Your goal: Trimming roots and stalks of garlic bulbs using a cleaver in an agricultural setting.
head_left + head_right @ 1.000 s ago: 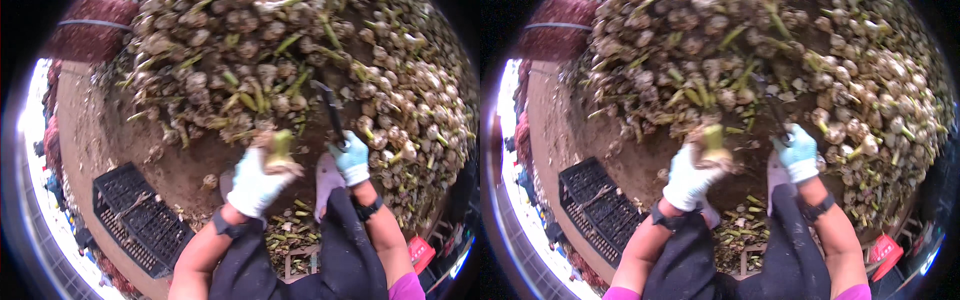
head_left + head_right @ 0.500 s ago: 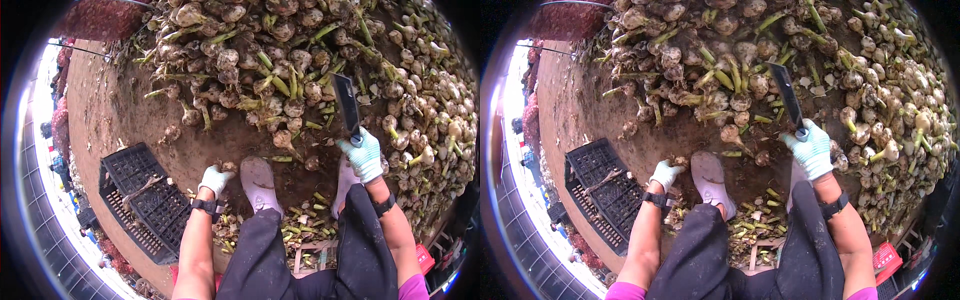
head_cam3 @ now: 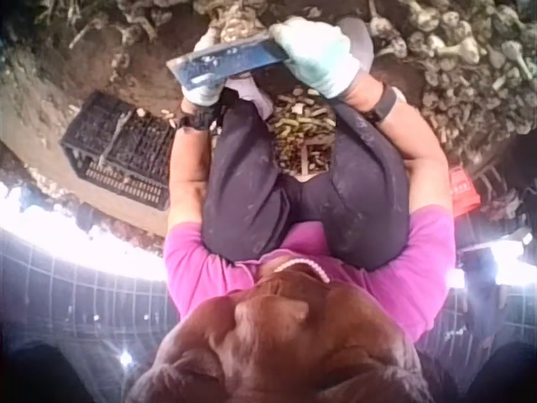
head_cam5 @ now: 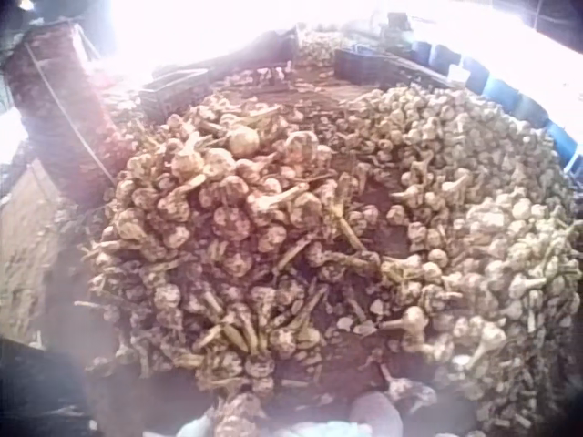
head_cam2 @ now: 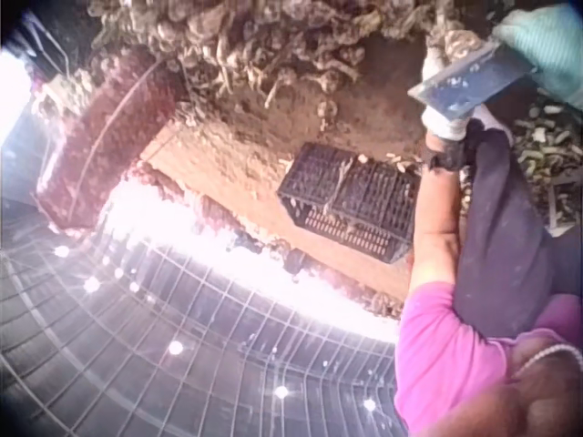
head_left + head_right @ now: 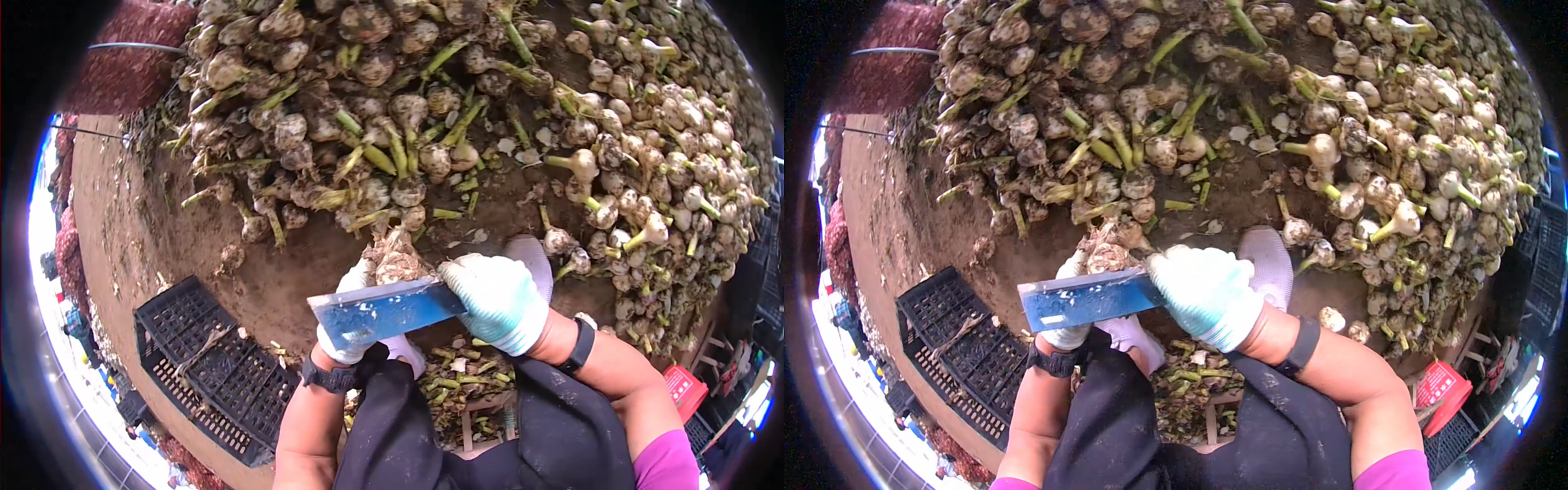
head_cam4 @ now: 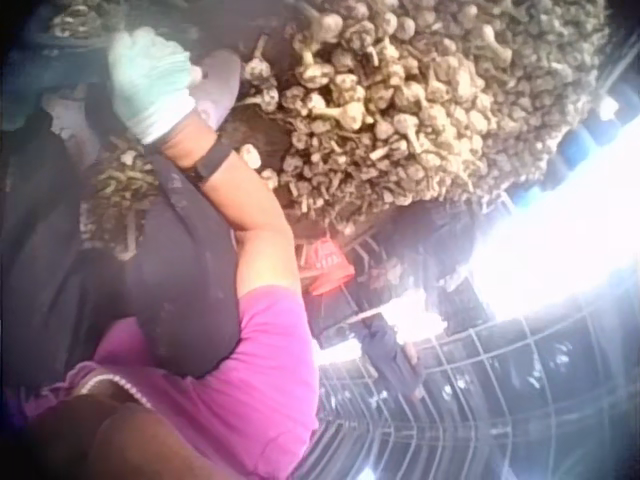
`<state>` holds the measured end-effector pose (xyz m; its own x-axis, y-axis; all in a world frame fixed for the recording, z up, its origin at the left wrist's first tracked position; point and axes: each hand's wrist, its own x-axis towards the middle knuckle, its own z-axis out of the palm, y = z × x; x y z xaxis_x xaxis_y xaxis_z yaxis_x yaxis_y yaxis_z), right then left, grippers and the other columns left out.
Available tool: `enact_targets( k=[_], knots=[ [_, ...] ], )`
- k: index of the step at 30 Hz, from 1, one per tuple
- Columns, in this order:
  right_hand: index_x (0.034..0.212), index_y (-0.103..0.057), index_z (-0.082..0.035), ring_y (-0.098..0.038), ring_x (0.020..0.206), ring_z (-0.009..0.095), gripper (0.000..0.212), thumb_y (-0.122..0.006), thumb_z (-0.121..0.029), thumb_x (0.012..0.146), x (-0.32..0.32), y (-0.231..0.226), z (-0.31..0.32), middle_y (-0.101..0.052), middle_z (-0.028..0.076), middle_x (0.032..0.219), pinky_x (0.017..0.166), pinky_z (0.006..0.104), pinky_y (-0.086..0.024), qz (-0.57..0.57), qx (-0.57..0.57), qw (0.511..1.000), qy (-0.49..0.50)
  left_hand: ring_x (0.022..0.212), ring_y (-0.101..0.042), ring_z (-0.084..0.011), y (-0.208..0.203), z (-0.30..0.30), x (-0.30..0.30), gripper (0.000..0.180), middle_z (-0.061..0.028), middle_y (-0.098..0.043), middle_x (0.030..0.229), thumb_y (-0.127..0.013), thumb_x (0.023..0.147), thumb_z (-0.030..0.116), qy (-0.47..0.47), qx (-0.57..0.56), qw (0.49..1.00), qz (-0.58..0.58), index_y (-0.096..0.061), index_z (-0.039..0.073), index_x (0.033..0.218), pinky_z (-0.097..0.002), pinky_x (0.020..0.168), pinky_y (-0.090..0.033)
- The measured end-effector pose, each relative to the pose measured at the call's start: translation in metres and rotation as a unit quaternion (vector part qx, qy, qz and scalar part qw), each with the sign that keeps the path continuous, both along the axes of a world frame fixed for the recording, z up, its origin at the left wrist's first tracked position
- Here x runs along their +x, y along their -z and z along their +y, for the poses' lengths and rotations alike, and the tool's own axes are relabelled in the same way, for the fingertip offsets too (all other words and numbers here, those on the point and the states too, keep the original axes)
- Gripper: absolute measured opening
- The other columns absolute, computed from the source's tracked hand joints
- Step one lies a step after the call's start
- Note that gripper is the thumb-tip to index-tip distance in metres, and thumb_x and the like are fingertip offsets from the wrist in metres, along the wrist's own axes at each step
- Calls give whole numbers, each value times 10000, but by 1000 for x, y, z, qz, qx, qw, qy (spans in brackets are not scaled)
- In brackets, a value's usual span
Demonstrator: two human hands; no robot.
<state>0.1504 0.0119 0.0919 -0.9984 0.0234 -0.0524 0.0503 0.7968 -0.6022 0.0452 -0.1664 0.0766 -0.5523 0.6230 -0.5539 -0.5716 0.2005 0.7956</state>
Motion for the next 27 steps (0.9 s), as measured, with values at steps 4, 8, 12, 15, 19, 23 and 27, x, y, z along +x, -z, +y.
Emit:
enact_targets(
  k=[4, 8, 12, 15, 19, 23, 27],
  knots=[
    [916, -540, -22, -544, 596, 247, 319, -603, -102, 613, 8, 0, 8, -528, 91, 704, 499, 338, -433, 57, 12, 998, 16, 937, -542, -133, -2, 25, 12, 509, -70, -554, 1072, -619, 805, 225, -28, 7, 998, 51, -420, -4, 1214, -272, 814, -457],
    [858, -540, -66, -518, 553, 200, 213, -547, -159, 667, 11, 7, 10, -496, 60, 672, 464, 318, -406, 134, 15, 990, 44, 905, -554, -141, 0, 38, 26, 436, -78, -564, 1028, -580, 833, 234, -143, 74, 986, -47, -439, -1, 1172, -283, 800, -467],
    [884, -550, -65, -521, 569, 206, 241, -544, -160, 663, 14, 17, 16, -504, 66, 675, 472, 318, -405, 142, 1, 989, 50, 788, -598, -161, -20, 62, 33, 292, -77, -615, 867, -488, 881, 292, -185, 25, 982, -35, -545, 34, 1004, -298, 730, -497],
    [926, -571, -70, -573, 605, 259, 246, -571, -111, 684, 12, 27, 27, -550, 111, 711, 516, 352, -461, 87, 5, 990, 110, 773, -605, -179, -21, 50, 27, 386, -57, -621, 874, -446, 879, 399, -9, 37, 998, -44, -552, 51, 1009, -323, 703, -505],
    [856, -597, -50, -584, 595, 282, 134, -618, -118, 743, 21, 60, 45, -592, 138, 708, 552, 340, -480, 33, -54, 943, 327, 832, -578, -130, -32, 64, 31, 450, -45, -593, 924, -637, 720, 68, -96, 86, 975, -183, -481, 26, 1140, -289, 738, -494],
    [833, -607, -24, -574, 598, 142, 205, -693, -180, 730, 1, 9, 46, -623, 68, 718, 563, 273, -470, -121, -501, 783, 348, 871, -577, -136, 0, 60, 30, 717, -53, -590, 979, -804, 593, 103, -9, 9, 994, 105, -417, 31, 1193, -280, 776, -491],
    [955, -608, -11, -539, 668, 68, 296, -710, -169, 727, -17, -10, 31, -636, 28, 795, 611, 239, -454, -188, -514, 794, 265, 913, -585, -199, 1, 52, 28, 741, -95, -548, 1085, -784, 631, 105, 63, -42, 976, 205, -368, 62, 1243, -330, 784, -510]
  ],
)
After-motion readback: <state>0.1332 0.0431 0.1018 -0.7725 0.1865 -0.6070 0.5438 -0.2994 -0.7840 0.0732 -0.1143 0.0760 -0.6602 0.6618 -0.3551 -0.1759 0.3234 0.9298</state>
